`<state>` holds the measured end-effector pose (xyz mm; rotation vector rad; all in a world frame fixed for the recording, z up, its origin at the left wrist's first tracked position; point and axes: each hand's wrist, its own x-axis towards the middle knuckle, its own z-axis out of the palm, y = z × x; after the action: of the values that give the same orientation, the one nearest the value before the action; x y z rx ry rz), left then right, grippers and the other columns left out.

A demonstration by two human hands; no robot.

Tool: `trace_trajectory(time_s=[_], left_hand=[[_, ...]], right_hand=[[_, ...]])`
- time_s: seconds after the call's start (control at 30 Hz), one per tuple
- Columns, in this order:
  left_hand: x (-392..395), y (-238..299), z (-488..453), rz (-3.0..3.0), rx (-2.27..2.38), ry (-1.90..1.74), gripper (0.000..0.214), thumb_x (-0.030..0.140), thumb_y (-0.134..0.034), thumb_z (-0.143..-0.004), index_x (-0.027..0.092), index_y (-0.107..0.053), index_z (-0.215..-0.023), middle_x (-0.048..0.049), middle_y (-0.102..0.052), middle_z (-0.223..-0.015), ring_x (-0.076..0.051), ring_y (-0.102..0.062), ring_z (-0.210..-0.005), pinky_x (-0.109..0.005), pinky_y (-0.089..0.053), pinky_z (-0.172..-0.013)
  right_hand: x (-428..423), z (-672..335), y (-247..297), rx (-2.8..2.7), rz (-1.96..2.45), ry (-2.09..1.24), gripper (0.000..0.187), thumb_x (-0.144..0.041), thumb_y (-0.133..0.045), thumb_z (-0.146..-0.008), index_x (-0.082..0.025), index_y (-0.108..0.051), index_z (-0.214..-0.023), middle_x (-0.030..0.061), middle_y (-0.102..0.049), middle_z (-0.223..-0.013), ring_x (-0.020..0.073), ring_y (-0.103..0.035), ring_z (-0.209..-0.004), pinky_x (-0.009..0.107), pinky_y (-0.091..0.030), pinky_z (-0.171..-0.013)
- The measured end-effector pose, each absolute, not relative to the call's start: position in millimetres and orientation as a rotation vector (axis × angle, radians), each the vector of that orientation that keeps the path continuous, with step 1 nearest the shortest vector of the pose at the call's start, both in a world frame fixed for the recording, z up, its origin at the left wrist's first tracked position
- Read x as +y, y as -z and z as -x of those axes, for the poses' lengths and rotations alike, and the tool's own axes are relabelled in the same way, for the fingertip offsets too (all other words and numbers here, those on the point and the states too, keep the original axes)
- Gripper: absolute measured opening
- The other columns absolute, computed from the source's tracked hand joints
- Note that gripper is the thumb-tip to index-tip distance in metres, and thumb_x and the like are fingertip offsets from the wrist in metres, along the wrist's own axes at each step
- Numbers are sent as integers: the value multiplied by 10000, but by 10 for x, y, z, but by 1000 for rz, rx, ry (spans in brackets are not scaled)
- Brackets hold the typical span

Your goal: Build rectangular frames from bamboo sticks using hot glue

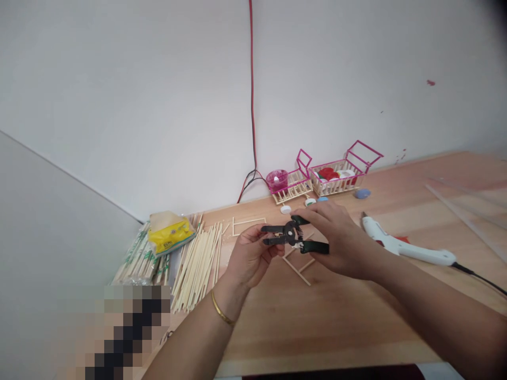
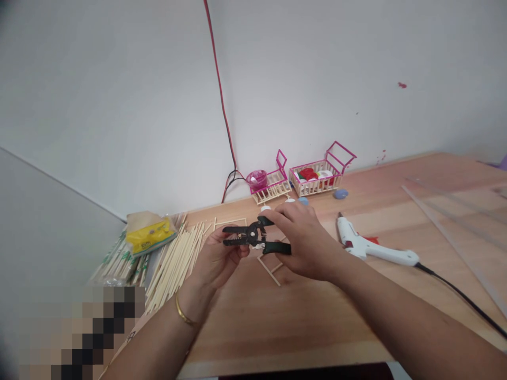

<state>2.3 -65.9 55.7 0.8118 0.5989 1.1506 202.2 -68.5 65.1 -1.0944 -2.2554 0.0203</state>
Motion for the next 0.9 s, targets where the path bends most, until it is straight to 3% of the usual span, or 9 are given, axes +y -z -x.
trace_trajectory(time_s=[0.9], left_hand=[[-671, -552, -30, -895, 614, -1161, 196, 195, -784, -628, 129, -670, -773, -42, -687, -761, -130, -632, -642, -253, -531, -593]], right_hand=[[-712, -2014, -672, -2259, 1109, -11, 592, -223, -576, -692, -230, -434, -1267, 117, -521, -1109, 297, -460, -1031, 471, -359, -861]])
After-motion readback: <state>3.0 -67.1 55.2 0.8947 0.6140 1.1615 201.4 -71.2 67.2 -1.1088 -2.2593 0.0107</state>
